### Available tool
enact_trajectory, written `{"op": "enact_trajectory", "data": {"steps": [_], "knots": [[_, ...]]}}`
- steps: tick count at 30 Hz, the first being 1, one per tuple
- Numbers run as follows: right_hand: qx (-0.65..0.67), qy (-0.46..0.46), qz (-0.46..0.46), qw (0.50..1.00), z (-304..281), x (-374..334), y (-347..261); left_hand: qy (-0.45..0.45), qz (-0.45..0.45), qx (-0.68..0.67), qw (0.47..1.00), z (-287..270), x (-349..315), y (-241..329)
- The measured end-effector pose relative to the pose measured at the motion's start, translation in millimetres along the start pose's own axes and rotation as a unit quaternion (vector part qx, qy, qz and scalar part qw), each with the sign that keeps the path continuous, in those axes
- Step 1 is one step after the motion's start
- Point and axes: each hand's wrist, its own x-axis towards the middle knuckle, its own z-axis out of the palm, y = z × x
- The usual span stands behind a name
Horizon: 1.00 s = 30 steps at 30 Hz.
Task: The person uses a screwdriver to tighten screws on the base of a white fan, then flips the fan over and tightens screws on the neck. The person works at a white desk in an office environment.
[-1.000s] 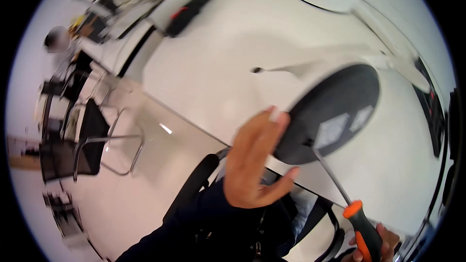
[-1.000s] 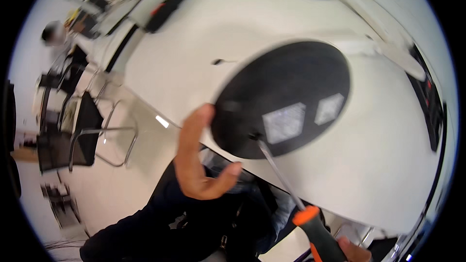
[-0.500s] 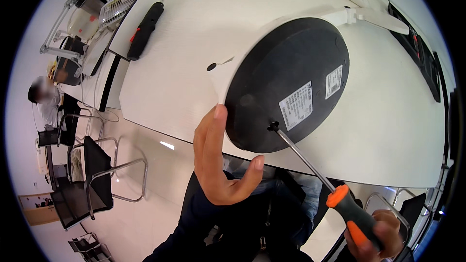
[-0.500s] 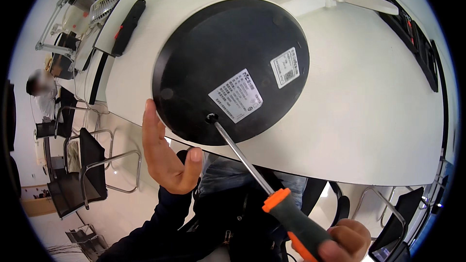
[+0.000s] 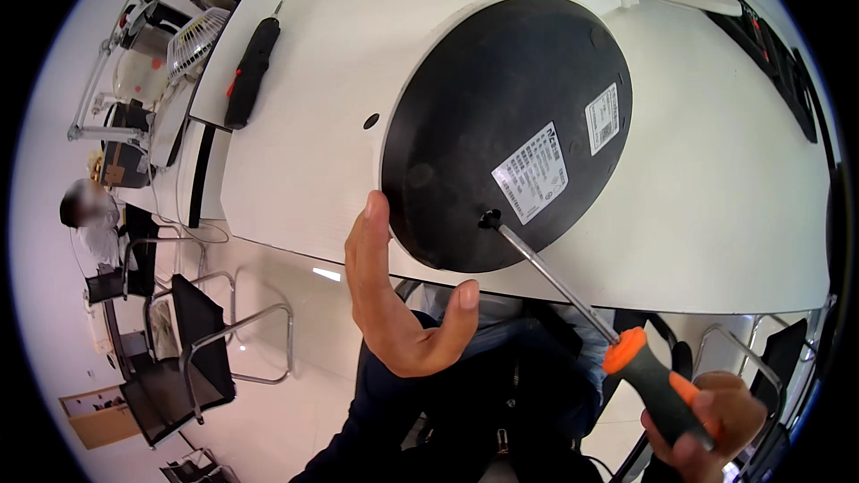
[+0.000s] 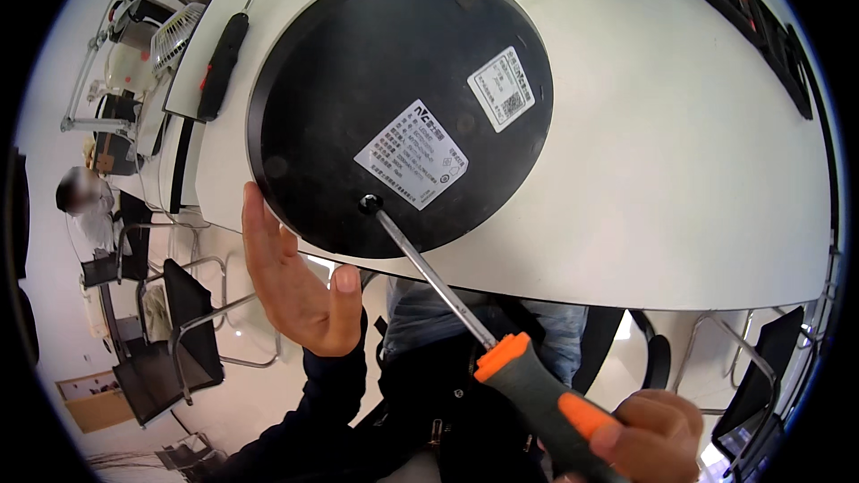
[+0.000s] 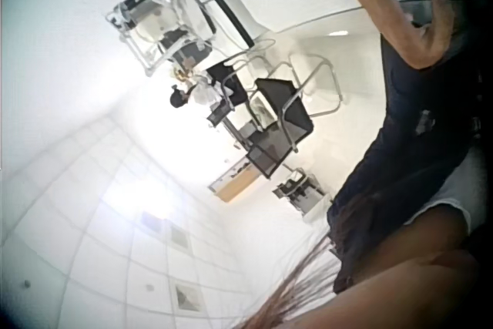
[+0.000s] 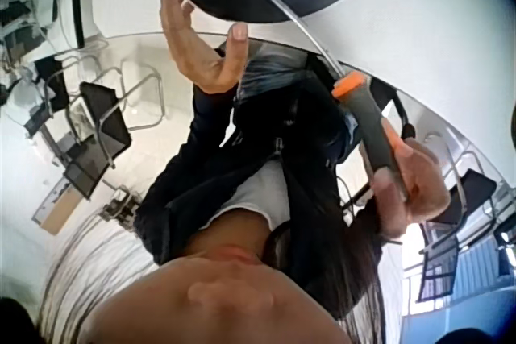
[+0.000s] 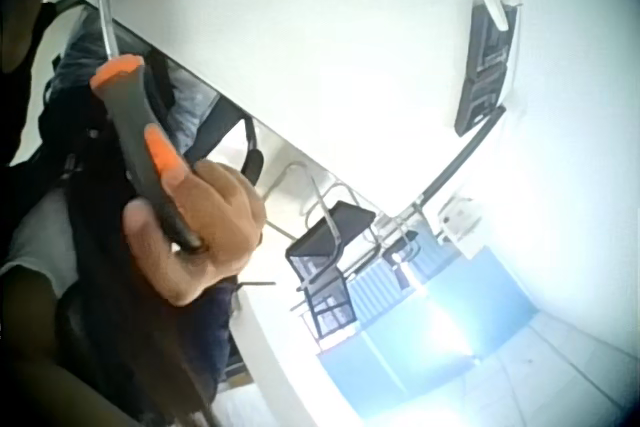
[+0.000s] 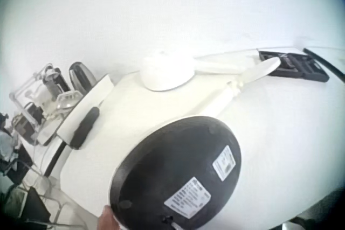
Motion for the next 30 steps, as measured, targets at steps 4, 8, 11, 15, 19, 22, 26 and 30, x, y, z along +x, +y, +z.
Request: {"op": "enact_trajectory", "data": {"steps": [4,8,11,15,19,22,26,30], "knots": [[-0.129,-0.072,0.096,0.984,-19.1,-12.6,-3.1,0.004,-0.003,-0.005,1.0,-0.2,-2.3,0.5],[-0.071,0.016,0.192,0.979,-10.2,-21.6,1.2,0.013,-0.013,-0.041,0.999,7.6,-0.5,3.3],[-0.065,0.003,0.19,0.98,-7.8,-21.2,-2.6,0.004,-0.025,-0.024,0.999,5.7,0.5,4.8],[-0.125,-0.035,-0.13,0.983,-4.1,-2.5,5.9,0.002,-0.035,-0.036,0.999,6.4,1.2,9.2],[-0.139,-0.007,-0.119,0.983,3.8,-4.4,-0.4,-0.007,-0.045,-0.03,0.999,3.3,0.6,9.9],[0.061,-0.053,0.077,0.994,-11.0,-4.2,-8.1,-0.02,-0.043,-0.031,0.998,0.5,1.0,10.4],[0.021,-0.035,0.065,0.997,-3.8,-7.0,3.8,-0.009,-0.042,-0.019,0.999,-2.0,0.6,10.5],[0.047,0.049,0.099,0.993,4.5,-4.0,-5.5,-0.009,-0.045,-0.02,0.999,2.3,3.0,13.3]]}}
